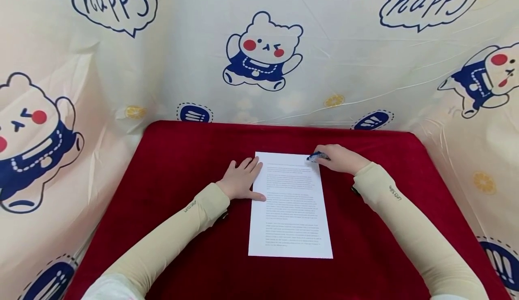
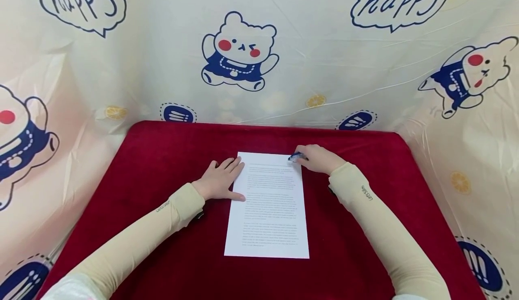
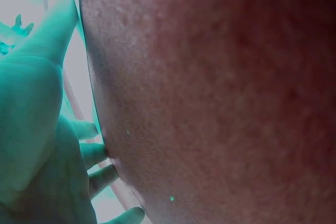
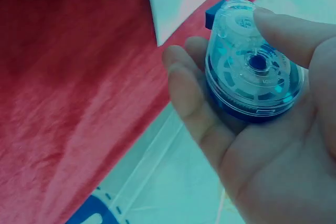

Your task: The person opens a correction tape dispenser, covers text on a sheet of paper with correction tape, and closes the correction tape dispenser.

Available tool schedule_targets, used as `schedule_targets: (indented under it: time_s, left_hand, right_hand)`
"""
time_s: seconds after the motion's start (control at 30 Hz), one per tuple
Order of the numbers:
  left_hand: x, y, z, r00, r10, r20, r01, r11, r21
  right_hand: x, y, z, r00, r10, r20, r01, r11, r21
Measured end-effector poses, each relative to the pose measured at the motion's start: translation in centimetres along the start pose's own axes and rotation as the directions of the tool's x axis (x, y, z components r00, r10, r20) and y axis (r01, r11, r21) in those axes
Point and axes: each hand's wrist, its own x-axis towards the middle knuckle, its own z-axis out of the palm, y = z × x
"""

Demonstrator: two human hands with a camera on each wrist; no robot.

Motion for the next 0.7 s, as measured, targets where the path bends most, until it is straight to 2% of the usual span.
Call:
schedule_targets:
  time_s: [0.13,0.47,0.7]
  left_hand:
    - [0.1,0.0,0.1,1.0,0.0,0.002,0.0,1.0,0.004]
    - [-0.1,0.1,-0.1,1.0,-0.008,-0.006,0.008,1.0,0.0]
    - [0.3,-0.1,0.3,1.0,-0.014,-0.006,0.014,0.999,0.03]
  right_hand:
    - [0.6,-0.9,-0.1,1.0,-0.023,-0.015,0.024,0.999,0.023]
    - [1.8,-3.1,0.6,0.996,-0.09,0.009,0.088,0.988,0.127]
    - [2.9,-4.3,1.4,0.994,-0.106,0.026,0.103,0.988,0.118]
